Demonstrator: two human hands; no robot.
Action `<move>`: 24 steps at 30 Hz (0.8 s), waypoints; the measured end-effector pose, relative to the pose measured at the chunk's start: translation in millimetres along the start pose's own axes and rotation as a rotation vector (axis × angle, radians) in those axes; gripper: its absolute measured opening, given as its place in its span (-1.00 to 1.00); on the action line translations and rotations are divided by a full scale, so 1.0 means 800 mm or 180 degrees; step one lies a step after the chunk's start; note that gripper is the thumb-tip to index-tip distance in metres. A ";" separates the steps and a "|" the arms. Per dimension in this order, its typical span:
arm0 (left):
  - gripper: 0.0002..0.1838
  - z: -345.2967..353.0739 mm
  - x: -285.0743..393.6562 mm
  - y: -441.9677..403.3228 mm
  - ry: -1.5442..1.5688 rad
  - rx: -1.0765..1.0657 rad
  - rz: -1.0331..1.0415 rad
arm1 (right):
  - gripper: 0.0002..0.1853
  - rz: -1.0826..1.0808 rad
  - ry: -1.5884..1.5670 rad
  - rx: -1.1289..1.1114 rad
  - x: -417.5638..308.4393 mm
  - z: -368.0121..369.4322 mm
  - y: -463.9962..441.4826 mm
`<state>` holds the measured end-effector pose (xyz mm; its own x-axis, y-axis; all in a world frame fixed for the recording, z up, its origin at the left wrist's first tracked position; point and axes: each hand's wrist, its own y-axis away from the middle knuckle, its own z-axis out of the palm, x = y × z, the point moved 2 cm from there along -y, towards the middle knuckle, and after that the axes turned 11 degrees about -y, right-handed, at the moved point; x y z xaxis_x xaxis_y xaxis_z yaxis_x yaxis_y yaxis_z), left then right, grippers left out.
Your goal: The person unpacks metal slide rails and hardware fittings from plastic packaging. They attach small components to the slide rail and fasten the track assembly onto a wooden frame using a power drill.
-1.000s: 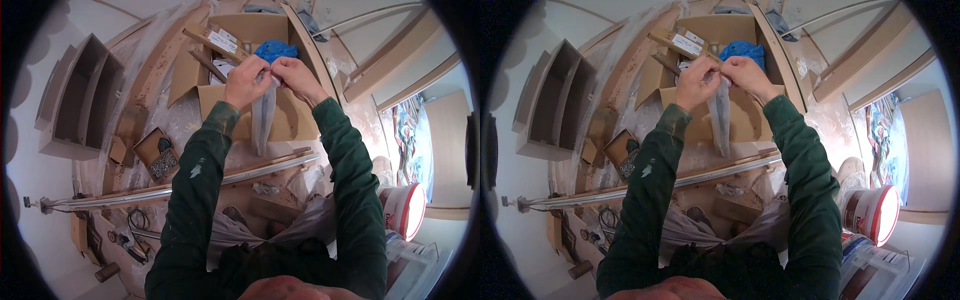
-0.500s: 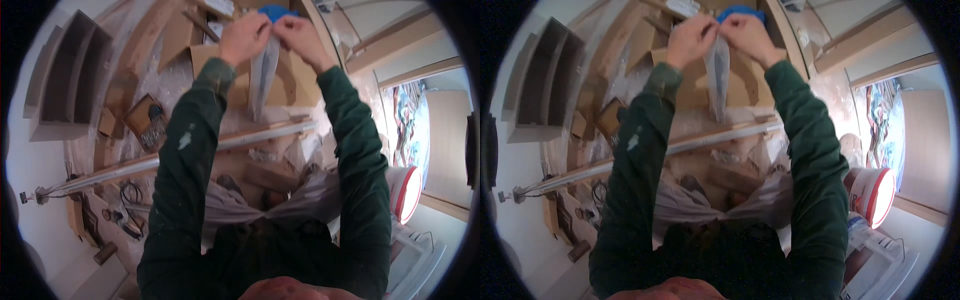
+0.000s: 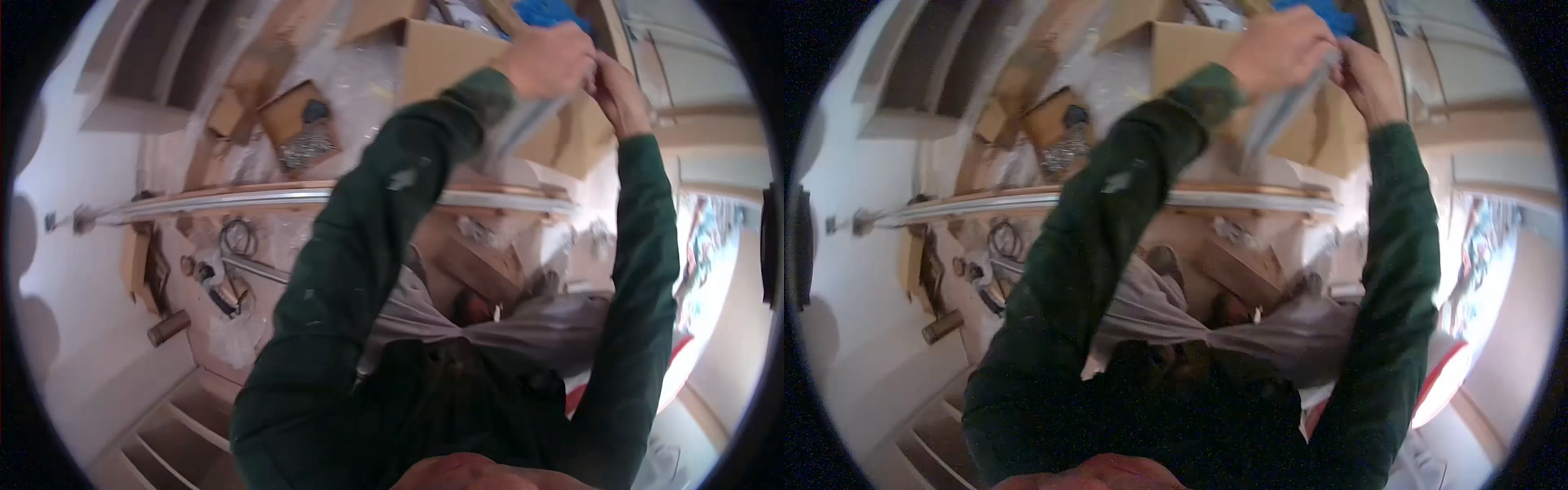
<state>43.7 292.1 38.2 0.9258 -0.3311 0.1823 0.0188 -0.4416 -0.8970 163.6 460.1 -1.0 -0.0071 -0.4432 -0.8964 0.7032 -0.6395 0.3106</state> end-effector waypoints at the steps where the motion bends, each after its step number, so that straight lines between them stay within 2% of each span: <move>1: -0.87 0.003 -0.006 0.002 -0.0144 -0.0015 0.0053 | -0.83 -0.0094 0.0242 -0.0048 -0.005 0.000 0.002; 2: -0.86 0.008 -0.013 0.006 -0.0097 0.0063 -0.0646 | -0.83 -0.0135 0.0234 -0.0136 -0.008 0.020 0.012; 3: -0.85 0.012 -0.019 0.010 0.0014 0.0169 -0.1340 | -0.83 -0.0511 -0.0026 -0.0130 -0.016 0.040 0.028; 4: -0.85 0.009 -0.025 0.011 0.0026 0.0217 -0.1312 | -0.84 -0.0879 -0.0265 -0.0096 -0.024 0.058 0.040; 6: -0.83 0.019 -0.052 0.029 0.2339 -0.0158 -0.4015 | -0.85 -0.1129 -0.0074 -0.0613 -0.012 0.086 0.051; 7: -0.82 0.020 -0.061 0.031 0.2410 -0.0162 -0.3966 | -0.85 -0.1212 0.0222 -0.0801 -0.002 0.098 0.051; 9: -0.78 0.013 -0.075 0.037 0.2502 -0.0127 -0.3978 | -0.86 -0.1038 0.0021 -0.1067 0.016 0.113 0.051; 11: -0.77 -0.004 -0.086 0.048 0.2519 -0.0104 -0.4039 | -0.86 -0.0895 0.0281 -0.0940 0.026 0.126 0.071; 12: -0.80 -0.014 -0.095 0.052 0.2262 0.0022 -0.4263 | -0.84 -0.0748 0.0516 -0.0860 0.032 0.135 0.080; 13: -0.82 -0.026 -0.104 0.063 0.2000 0.0151 -0.4501 | -0.85 -0.0482 0.0285 -0.1107 0.045 0.142 0.093; 14: -0.83 -0.028 -0.140 0.094 0.1433 0.0375 -0.3531 | -0.85 -0.0197 0.0057 -0.1355 0.059 0.150 0.114; 15: -0.82 -0.035 -0.178 0.121 0.0873 0.0565 -0.2533 | -0.83 0.0531 0.1253 -0.0971 0.061 0.162 0.159; 16: -0.83 -0.067 -0.188 0.130 0.1924 0.0835 -0.3521 | -0.80 -0.0006 0.1152 -0.1638 0.102 0.155 0.195; 17: -0.83 -0.091 -0.190 0.137 0.3024 0.1087 -0.4487 | -0.78 0.0865 0.1105 -0.2331 0.134 0.140 0.232; 19: -0.84 -0.095 -0.219 0.163 0.2901 0.1263 -0.4499 | -0.68 0.0424 0.3628 -0.3926 0.134 0.137 0.255; 20: -0.84 -0.099 -0.221 0.159 0.2752 0.1416 -0.4515 | -0.68 0.0380 0.3624 -0.3901 0.143 0.124 0.245; 21: -0.84 -0.091 -0.222 0.149 0.2757 0.1366 -0.4488 | -0.64 -0.0010 0.3957 -0.3327 0.162 0.098 0.222; 23: -0.88 -0.066 -0.175 0.098 0.3256 0.0449 -0.4202 | -0.55 -0.0813 0.4156 -0.2115 0.187 0.067 0.173; 24: -0.88 -0.053 -0.157 0.081 0.3290 0.0380 -0.4158 | -0.50 -0.1249 0.4043 -0.1482 0.182 0.059 0.148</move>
<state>-87.5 269.4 -25.7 -0.3559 -0.2117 0.9102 0.5976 -0.8004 0.0475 212.1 290.1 -79.9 0.2068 0.7339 -0.6470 0.9745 -0.2131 0.0698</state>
